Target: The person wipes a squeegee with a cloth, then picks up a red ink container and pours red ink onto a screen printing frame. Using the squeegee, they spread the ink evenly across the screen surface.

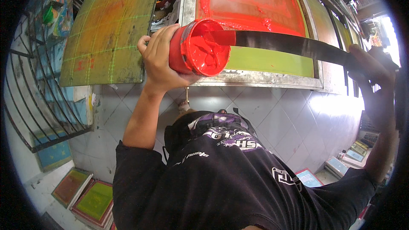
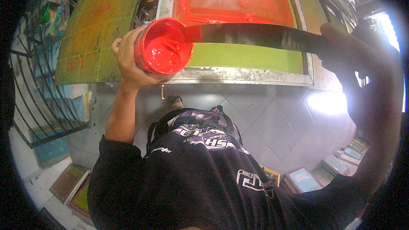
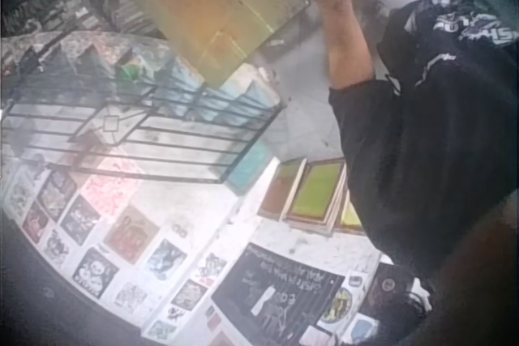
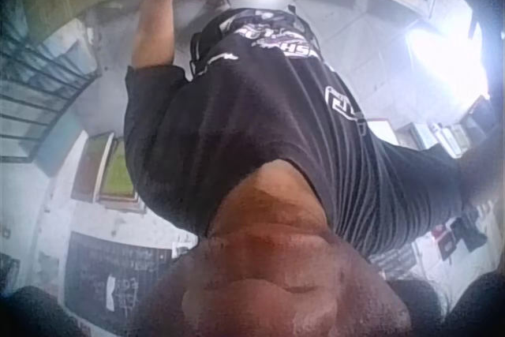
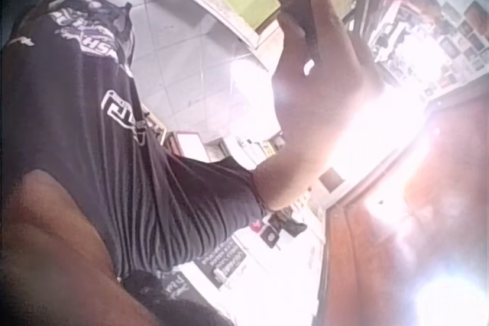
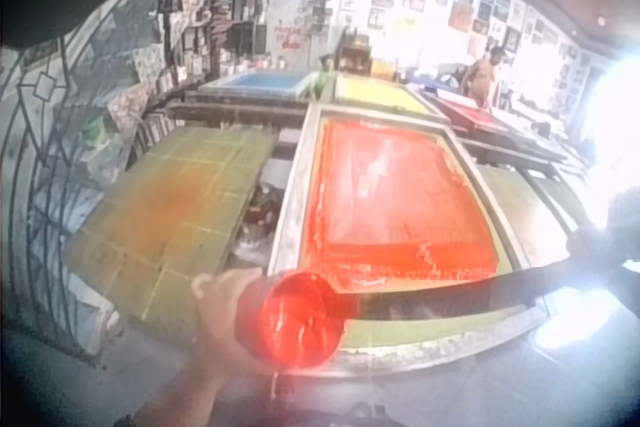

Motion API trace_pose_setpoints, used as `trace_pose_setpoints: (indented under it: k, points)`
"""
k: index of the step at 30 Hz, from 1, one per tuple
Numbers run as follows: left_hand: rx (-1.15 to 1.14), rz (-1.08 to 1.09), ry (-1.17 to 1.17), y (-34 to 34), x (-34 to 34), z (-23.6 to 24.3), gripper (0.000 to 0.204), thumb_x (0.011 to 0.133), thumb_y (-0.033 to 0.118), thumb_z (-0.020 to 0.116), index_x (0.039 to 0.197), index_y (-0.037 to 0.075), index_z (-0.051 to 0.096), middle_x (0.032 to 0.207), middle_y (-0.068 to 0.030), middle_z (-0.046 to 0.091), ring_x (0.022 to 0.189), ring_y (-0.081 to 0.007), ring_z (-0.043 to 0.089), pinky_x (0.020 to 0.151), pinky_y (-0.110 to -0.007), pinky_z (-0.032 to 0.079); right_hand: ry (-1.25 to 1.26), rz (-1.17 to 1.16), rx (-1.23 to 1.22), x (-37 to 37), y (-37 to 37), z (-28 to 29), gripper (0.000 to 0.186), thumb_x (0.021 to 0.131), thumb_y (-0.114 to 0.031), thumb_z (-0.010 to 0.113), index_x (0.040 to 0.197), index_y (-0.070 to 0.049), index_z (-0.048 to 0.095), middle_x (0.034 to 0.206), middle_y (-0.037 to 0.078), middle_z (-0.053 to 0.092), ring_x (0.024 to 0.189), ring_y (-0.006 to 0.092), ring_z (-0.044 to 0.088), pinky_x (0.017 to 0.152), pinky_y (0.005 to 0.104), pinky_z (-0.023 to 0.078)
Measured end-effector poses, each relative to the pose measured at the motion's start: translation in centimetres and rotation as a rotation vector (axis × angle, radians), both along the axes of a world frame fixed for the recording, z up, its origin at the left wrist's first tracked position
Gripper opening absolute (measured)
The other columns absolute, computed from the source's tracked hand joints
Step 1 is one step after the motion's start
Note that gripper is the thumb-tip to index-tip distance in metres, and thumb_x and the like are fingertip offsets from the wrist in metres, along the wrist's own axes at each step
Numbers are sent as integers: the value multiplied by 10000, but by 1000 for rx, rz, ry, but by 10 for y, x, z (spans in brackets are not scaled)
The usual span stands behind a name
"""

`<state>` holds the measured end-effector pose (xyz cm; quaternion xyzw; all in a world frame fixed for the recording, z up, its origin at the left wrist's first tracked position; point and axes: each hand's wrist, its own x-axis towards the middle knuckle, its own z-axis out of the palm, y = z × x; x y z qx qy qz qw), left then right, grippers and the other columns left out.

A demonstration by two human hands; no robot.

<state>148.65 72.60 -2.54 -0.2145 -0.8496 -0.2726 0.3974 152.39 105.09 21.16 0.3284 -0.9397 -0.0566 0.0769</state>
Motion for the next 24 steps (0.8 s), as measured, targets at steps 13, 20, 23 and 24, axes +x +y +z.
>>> trace_pose_setpoints:
  k: [13, 20, 23, 24]
  points:
    - [70, -63, -34, 4, -6, 4, 843, 401, 379, 803, 1112, 44, 500, 1014, -83, 585, 938, -232, 563, 841, -361, 288, 182, 150, 197, 0, 11, 9, 423, 775, 66, 574, 1181, -49, 540, 804, 124, 577, 724, 200, 603, 571, 296, 501]
    - [43, -55, -41, -1, -4, 3, 857, 392, 404, 804, 1108, 42, 502, 1021, -86, 580, 950, -239, 560, 846, -367, 289, 259, 342, 256, -17, 12, 9, 520, 726, 85, 609, 1212, -59, 493, 780, 129, 562, 673, 209, 567, 540, 300, 487]
    - [30, -42, -26, 1, -5, 7, 865, 393, 421, 799, 1109, 38, 502, 1024, -94, 581, 961, -249, 559, 854, -373, 288, 260, 296, 306, -13, 11, 10, 505, 725, 88, 604, 1199, -46, 495, 773, 133, 559, 658, 215, 567, 535, 310, 487]
    - [21, -40, -20, 1, -5, 7, 864, 395, 425, 798, 1108, 37, 502, 1025, -96, 581, 963, -252, 559, 857, -374, 287, 266, 279, 309, -12, 8, 10, 461, 739, 76, 599, 1177, -37, 510, 768, 132, 558, 650, 213, 567, 541, 309, 489]
